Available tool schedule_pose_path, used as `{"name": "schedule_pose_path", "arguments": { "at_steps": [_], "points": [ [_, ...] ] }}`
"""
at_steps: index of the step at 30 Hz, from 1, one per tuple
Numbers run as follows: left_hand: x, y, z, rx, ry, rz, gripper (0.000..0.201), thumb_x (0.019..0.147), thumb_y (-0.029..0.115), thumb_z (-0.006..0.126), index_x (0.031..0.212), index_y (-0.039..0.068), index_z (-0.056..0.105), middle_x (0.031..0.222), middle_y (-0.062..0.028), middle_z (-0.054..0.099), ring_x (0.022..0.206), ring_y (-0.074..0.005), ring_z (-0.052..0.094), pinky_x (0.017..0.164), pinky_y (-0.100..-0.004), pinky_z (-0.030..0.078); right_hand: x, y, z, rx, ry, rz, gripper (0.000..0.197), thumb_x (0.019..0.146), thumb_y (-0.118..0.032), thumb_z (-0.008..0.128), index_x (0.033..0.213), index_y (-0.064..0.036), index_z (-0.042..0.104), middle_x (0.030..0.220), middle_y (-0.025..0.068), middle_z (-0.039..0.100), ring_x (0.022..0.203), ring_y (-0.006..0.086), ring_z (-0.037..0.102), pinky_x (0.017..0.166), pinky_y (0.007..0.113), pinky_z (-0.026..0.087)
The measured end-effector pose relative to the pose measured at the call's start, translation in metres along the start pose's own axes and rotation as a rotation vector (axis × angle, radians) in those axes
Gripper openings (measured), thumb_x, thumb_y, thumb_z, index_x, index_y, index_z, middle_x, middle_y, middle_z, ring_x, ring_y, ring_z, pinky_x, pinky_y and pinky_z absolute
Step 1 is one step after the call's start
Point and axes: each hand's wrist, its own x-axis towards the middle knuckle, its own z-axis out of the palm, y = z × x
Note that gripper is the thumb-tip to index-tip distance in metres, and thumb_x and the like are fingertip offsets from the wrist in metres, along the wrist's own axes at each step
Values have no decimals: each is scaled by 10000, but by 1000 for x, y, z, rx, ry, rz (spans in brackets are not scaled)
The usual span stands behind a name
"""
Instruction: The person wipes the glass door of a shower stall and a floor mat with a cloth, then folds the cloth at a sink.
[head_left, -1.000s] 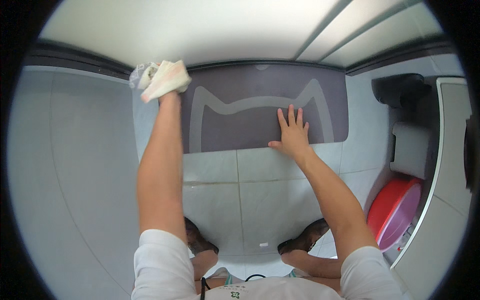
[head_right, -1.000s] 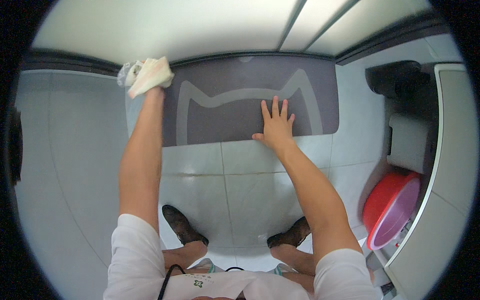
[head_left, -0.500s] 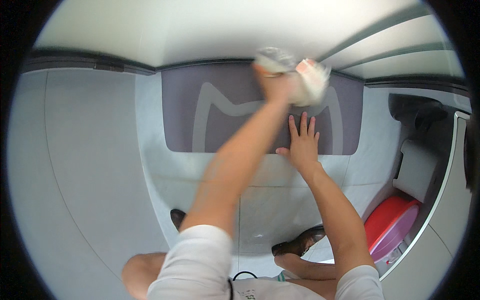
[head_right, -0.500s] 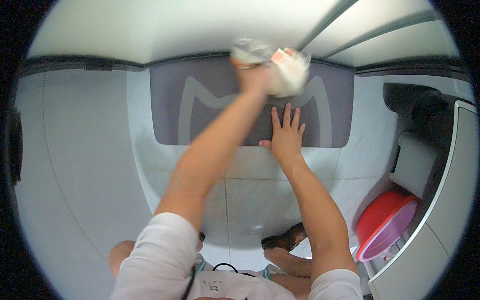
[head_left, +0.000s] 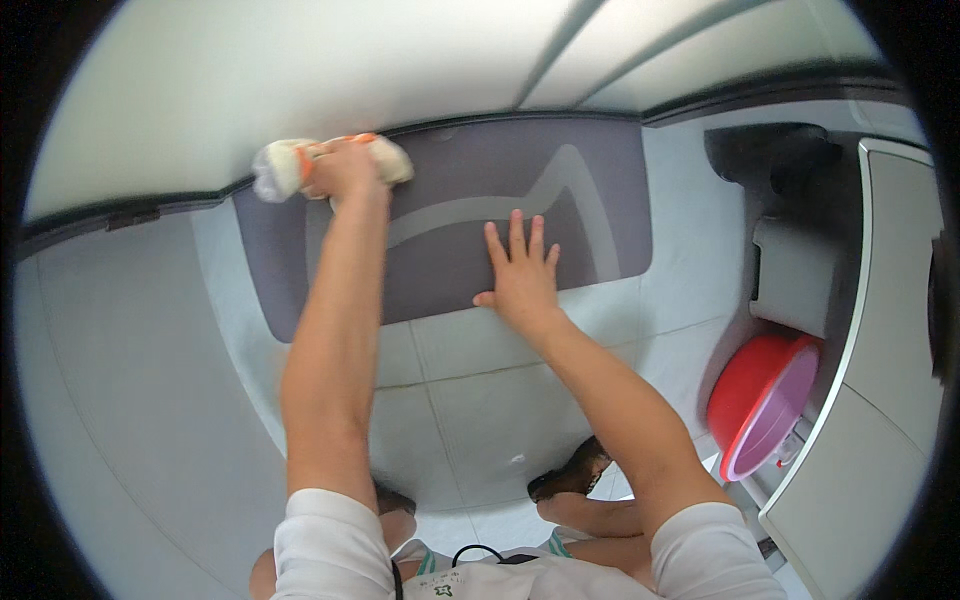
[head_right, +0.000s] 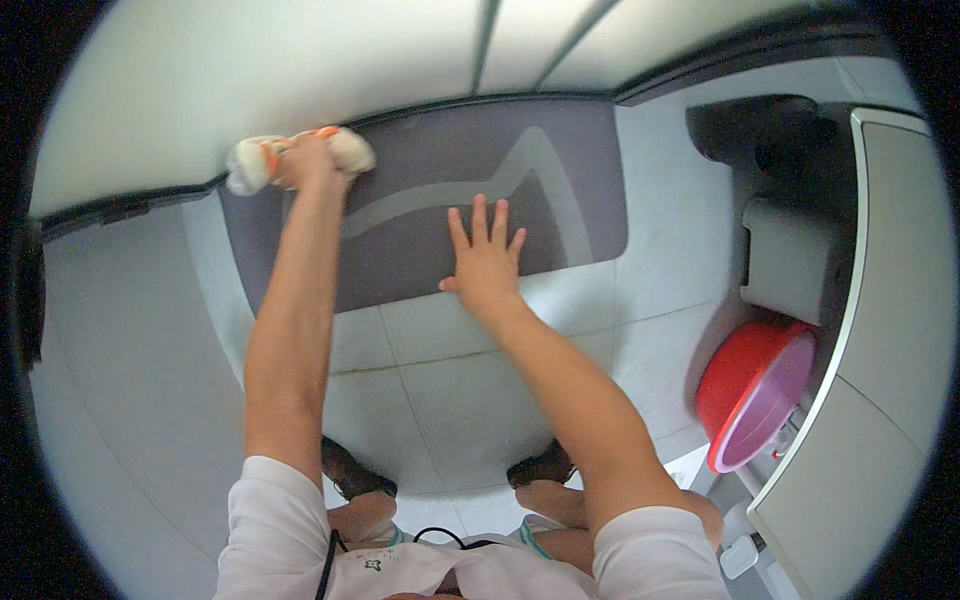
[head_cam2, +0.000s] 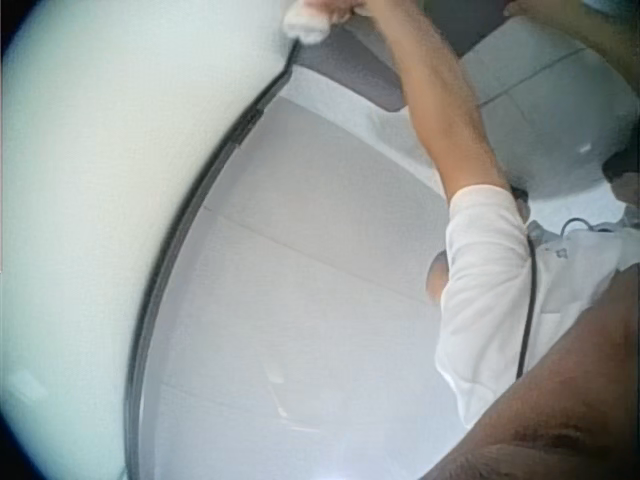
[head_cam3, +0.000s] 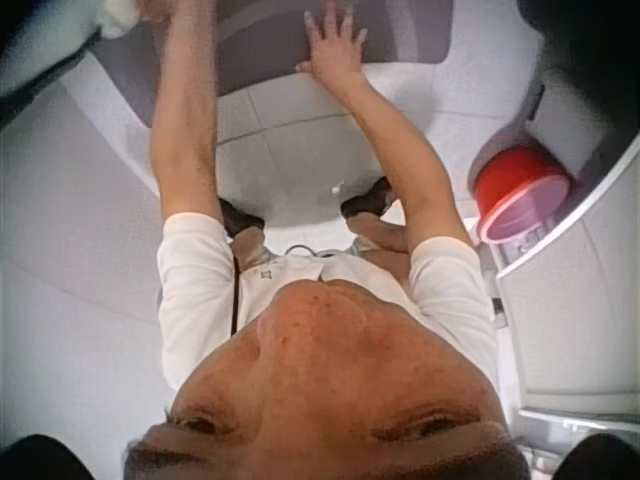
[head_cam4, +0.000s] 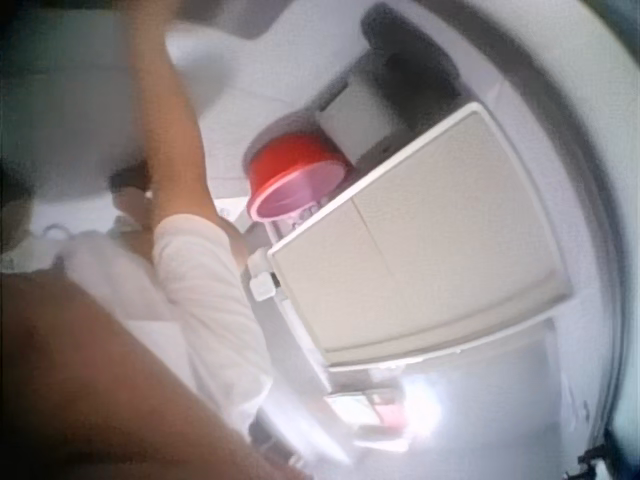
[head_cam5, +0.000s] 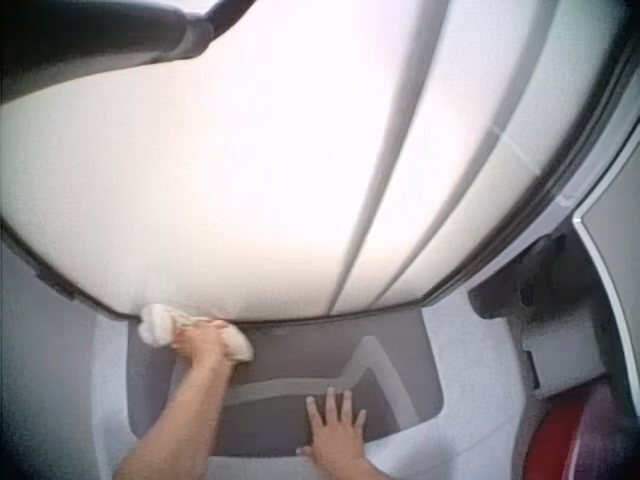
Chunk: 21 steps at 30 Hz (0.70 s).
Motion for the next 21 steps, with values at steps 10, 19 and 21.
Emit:
{"name": "schedule_pose_path", "arguments": {
  "at_steps": [10,19,21],
  "points": [
    [-229,-106,188,881,-833,80,383,973,177,432,1255,-81,454,1245,-188,564,1091,-279,599,848,-404,522,-5,0,31,57,535,-211,605,947,-410,413,1478,-133,323,1518,263,245,1371,472,273,1088,631,170],
    [-300,-14,151,-363,-891,-712,343,1000,162,423,1325,59,388,1273,-133,513,1136,-280,567,947,-479,500,-5,0,26,39,872,-224,606,930,-412,474,1445,-105,384,1531,212,255,1397,446,227,1102,611,162],
    [-317,23,142,-428,-1008,-676,350,999,171,442,1323,53,386,1270,-137,517,1141,-265,566,990,-478,473,-5,0,20,630,527,-406,672,901,-438,535,1469,-136,340,1547,179,233,1423,424,157,1113,603,151]
  ]
}}
